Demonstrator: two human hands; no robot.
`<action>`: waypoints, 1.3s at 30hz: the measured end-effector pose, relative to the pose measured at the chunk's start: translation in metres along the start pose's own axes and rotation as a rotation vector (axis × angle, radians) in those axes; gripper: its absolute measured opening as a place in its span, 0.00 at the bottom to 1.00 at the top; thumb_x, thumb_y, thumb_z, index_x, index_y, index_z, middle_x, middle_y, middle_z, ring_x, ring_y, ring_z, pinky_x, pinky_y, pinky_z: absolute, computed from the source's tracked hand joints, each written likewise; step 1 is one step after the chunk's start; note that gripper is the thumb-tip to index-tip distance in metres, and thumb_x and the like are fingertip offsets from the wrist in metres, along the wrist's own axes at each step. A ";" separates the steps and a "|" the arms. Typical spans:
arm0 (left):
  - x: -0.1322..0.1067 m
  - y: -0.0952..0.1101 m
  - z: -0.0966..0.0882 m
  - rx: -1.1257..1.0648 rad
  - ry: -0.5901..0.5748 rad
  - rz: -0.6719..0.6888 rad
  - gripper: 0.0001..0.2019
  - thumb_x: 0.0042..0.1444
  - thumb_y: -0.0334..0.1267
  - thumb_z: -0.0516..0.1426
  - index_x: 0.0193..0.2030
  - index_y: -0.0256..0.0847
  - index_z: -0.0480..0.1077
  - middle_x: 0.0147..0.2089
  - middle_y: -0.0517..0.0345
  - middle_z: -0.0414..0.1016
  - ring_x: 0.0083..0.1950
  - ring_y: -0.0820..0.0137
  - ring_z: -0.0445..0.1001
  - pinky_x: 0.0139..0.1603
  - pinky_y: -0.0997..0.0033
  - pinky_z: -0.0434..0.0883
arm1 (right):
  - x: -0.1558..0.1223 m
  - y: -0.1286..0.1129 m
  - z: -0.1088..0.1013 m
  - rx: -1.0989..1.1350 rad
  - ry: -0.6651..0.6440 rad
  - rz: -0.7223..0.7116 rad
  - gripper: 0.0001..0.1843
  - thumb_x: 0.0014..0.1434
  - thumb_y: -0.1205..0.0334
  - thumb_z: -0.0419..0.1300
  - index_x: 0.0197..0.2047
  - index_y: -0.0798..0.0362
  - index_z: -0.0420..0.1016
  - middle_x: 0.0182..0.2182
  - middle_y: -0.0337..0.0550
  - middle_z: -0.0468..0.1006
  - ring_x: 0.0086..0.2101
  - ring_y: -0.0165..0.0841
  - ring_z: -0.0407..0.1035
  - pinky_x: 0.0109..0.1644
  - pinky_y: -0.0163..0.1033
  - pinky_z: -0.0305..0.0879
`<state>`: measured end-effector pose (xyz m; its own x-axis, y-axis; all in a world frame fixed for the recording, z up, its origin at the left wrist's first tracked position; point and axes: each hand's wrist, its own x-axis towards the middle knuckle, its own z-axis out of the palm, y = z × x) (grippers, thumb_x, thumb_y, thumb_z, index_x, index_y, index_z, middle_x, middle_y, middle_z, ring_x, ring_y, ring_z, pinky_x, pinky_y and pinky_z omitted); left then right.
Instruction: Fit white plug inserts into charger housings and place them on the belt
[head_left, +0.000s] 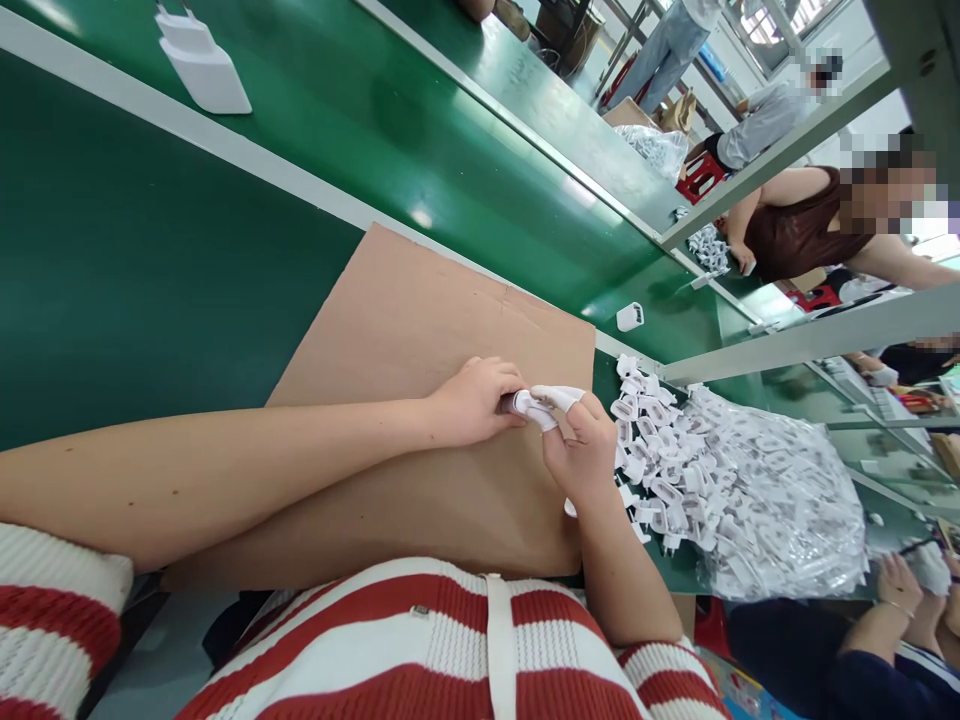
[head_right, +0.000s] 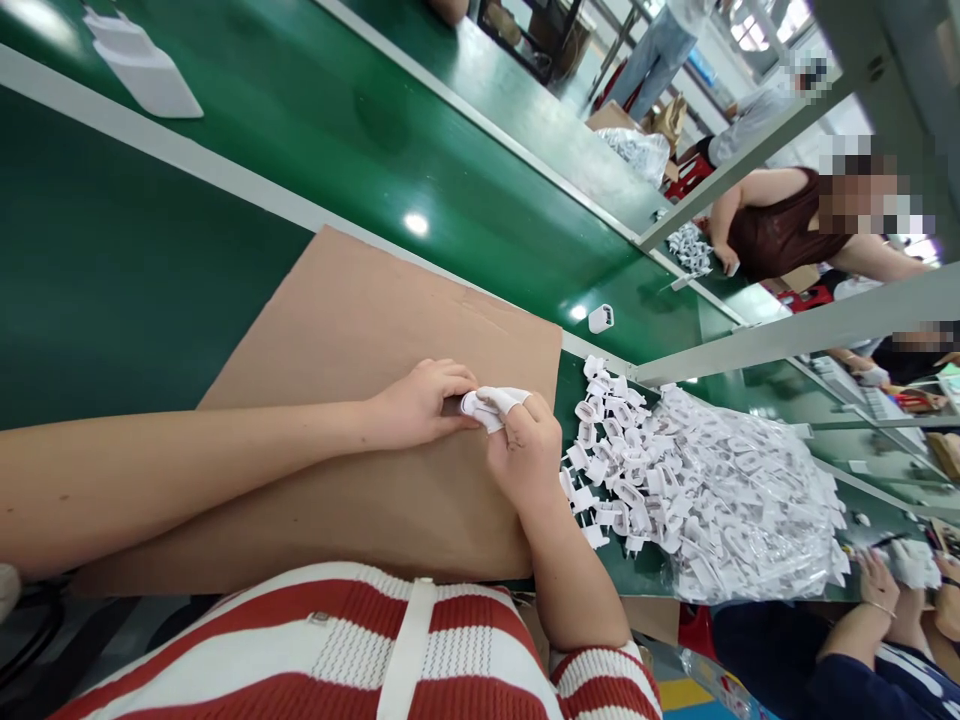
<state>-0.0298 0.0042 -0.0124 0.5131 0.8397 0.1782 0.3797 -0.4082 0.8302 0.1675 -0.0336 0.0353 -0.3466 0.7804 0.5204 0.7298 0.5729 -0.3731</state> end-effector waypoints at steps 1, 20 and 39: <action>0.000 0.000 0.000 0.001 0.000 0.000 0.08 0.61 0.44 0.64 0.41 0.42 0.78 0.46 0.54 0.81 0.51 0.58 0.76 0.55 0.56 0.63 | 0.000 -0.001 0.000 -0.003 -0.013 -0.003 0.13 0.67 0.68 0.60 0.52 0.47 0.81 0.43 0.46 0.86 0.43 0.38 0.80 0.48 0.43 0.79; -0.002 0.004 0.007 0.070 0.067 0.004 0.14 0.60 0.50 0.62 0.41 0.41 0.77 0.43 0.51 0.80 0.47 0.57 0.76 0.51 0.57 0.68 | -0.004 -0.003 0.010 -0.005 -0.106 0.236 0.13 0.65 0.66 0.61 0.50 0.46 0.82 0.43 0.43 0.85 0.42 0.37 0.78 0.50 0.41 0.74; 0.108 -0.032 -0.140 0.513 0.496 -0.651 0.27 0.55 0.50 0.61 0.57 0.36 0.68 0.58 0.44 0.75 0.65 0.38 0.67 0.65 0.37 0.63 | -0.002 0.068 -0.064 -0.395 -0.248 0.731 0.21 0.56 0.78 0.59 0.50 0.53 0.79 0.48 0.53 0.81 0.52 0.44 0.76 0.52 0.43 0.69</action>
<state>-0.0945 0.1577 0.0540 -0.2555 0.9646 0.0652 0.8255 0.1826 0.5340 0.2554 -0.0123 0.0579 0.2045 0.9774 0.0542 0.9550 -0.1870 -0.2302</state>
